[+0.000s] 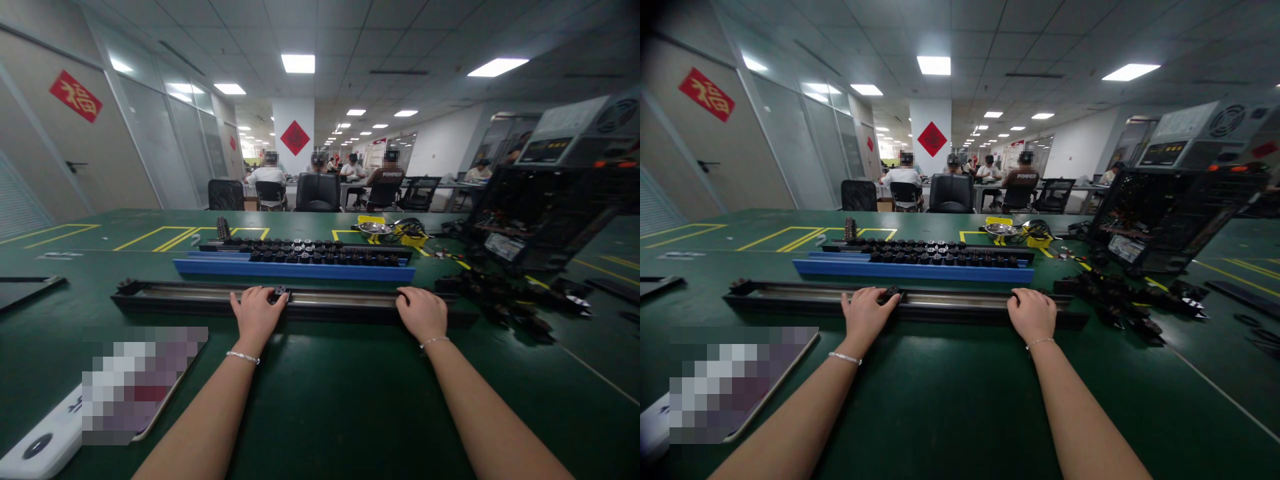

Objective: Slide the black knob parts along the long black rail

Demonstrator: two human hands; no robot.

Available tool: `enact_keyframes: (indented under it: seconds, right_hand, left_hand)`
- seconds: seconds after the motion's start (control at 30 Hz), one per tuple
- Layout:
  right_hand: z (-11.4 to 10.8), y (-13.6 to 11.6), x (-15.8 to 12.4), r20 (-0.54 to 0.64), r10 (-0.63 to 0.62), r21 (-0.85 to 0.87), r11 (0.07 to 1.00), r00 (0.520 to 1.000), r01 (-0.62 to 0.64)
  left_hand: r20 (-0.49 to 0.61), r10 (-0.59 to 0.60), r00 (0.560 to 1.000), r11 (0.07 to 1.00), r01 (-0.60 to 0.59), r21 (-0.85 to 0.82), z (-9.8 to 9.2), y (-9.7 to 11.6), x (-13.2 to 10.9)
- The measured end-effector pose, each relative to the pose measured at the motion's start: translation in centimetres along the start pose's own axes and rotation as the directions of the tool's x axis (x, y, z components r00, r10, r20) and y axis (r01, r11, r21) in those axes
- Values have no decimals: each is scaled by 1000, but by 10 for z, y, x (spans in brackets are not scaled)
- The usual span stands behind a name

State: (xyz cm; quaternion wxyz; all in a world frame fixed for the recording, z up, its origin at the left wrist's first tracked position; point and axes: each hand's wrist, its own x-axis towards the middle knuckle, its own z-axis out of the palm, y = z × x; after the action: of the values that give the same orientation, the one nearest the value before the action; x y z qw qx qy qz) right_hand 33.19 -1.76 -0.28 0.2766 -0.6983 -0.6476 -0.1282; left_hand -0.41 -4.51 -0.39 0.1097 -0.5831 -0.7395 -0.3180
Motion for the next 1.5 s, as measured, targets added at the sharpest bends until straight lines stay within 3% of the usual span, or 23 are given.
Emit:
enact_keyframes:
  seconds: [1.5]
  right_hand:
    - [-2,0,1,28,-3,-7,1000,1000,3]
  left_hand:
    - [71,57,996,997,-53,-59,0,8,-3]
